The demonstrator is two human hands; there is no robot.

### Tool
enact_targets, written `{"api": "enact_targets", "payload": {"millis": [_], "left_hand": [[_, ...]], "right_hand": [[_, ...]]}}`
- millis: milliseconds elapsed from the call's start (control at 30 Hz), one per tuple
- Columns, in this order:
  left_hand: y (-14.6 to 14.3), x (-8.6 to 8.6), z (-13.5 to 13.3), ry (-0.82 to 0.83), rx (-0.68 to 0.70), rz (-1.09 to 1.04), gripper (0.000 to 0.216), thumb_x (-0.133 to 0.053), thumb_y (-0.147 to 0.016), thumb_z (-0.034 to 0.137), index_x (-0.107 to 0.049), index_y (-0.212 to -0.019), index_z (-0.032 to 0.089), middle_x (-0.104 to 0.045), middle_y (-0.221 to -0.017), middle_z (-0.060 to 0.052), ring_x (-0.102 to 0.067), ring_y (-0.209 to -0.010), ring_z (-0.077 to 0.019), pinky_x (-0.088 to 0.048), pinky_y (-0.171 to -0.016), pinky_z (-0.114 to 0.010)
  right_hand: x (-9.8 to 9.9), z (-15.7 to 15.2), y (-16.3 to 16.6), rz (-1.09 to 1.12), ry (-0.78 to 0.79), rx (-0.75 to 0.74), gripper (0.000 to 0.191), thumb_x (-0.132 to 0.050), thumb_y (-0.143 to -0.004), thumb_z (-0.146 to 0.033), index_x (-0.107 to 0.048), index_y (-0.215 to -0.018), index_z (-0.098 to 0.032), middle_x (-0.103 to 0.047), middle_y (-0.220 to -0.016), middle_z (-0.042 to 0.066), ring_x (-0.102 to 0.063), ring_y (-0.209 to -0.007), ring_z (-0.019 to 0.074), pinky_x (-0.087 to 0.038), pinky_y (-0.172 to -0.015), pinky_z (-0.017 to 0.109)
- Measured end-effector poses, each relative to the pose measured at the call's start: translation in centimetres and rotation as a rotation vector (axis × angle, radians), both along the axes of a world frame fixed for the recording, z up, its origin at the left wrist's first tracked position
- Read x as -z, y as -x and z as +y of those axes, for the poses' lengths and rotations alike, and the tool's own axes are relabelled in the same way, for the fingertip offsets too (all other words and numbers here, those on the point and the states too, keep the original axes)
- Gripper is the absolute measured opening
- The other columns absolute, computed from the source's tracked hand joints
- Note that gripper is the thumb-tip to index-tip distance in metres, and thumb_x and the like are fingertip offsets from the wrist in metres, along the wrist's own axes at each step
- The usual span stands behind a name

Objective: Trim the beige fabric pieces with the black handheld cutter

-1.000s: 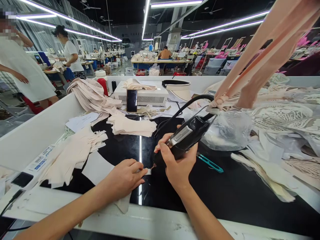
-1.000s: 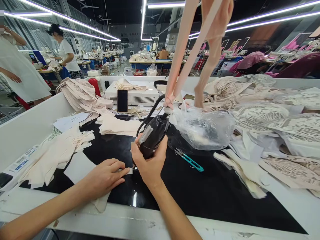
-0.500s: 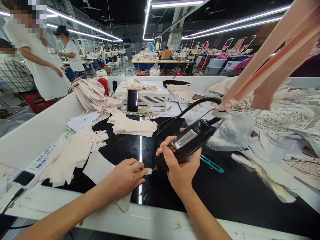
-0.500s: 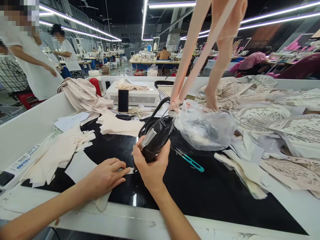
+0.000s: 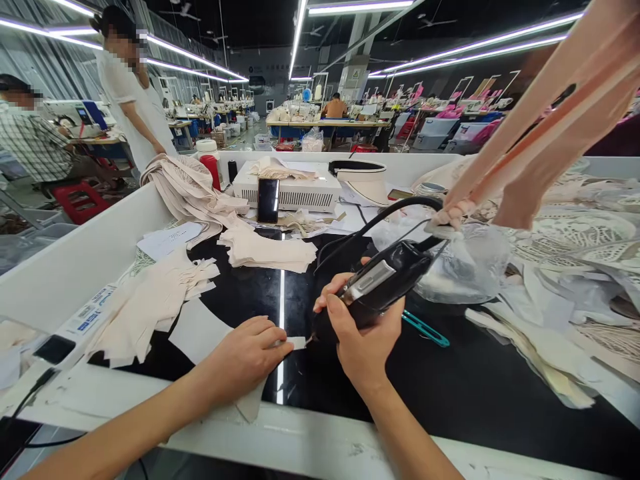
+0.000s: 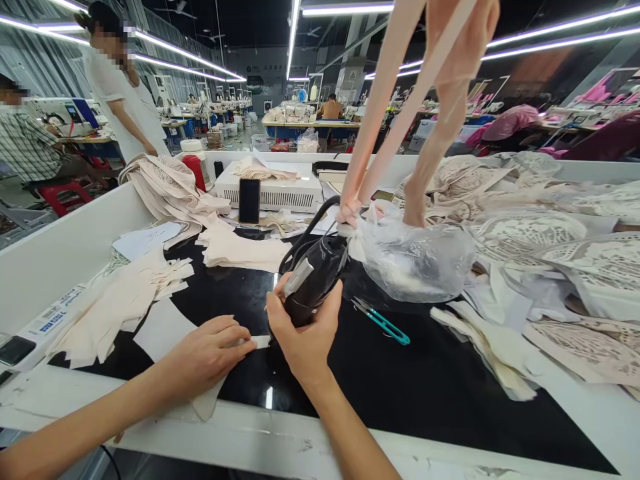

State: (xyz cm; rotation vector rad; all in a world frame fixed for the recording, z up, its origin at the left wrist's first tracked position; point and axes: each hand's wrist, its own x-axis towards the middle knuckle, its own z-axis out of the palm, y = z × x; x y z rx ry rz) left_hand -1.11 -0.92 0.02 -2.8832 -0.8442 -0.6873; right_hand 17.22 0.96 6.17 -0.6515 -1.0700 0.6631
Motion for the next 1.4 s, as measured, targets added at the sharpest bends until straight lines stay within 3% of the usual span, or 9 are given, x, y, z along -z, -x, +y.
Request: {"api": "enact_targets", "payload": {"millis": [400,967,1100,1400], "left_hand": [[0.6,-0.4,-0.7,0.081,-0.064,-0.061,0.023,-0.044,-0.107,0.014,-0.066,-0.113,0.016,-0.066,-0.096,-0.006,-0.063,-0.089,-0.0186,-0.059,-0.089,-0.035],[0.0,0.8,-0.4,0.051,-0.070,-0.045,0.022,-0.045,-0.107,0.011,-0.065,-0.116,0.015,-0.067,-0.097,-0.006,-0.066,-0.094,-0.0183,-0.057,-0.093,-0.036],[0.0,0.8,-0.5,0.054,-0.073,-0.045,0.022,-0.046,-0.106,0.011,-0.065,-0.117,0.015,-0.067,-0.098,-0.006,-0.066,-0.094,-0.0182,-0.057,-0.093,-0.036],[0.1,0.5,-0.7,0.071,-0.067,-0.071,0.024,-0.043,-0.107,0.012,-0.066,-0.115,0.015,-0.068,-0.100,-0.007,-0.065,-0.095,-0.0191,-0.057,-0.094,-0.037]], "right_hand": [[0.9,0.2,-0.6,-0.028,0.016,0.008,0.039,-0.079,-0.080,-0.015,-0.054,-0.108,-0.028,-0.068,-0.083,-0.006,-0.063,-0.060,0.0126,-0.057,-0.053,0.029],[0.5,1.3,1.6,0.013,0.054,-0.044,0.044,-0.077,-0.080,-0.019,-0.052,-0.115,-0.029,-0.067,-0.079,-0.008,-0.062,-0.055,0.0118,-0.055,-0.052,0.029],[0.4,1.3,1.4,-0.012,0.062,-0.038,0.039,-0.077,-0.081,-0.020,-0.052,-0.110,-0.028,-0.067,-0.080,-0.008,-0.063,-0.055,0.0115,-0.055,-0.050,0.028],[0.9,1.2,0.2,0.008,0.046,-0.009,0.046,-0.079,-0.084,-0.019,-0.055,-0.121,-0.031,-0.067,-0.083,-0.008,-0.063,-0.059,0.0106,-0.058,-0.058,0.028]]}}
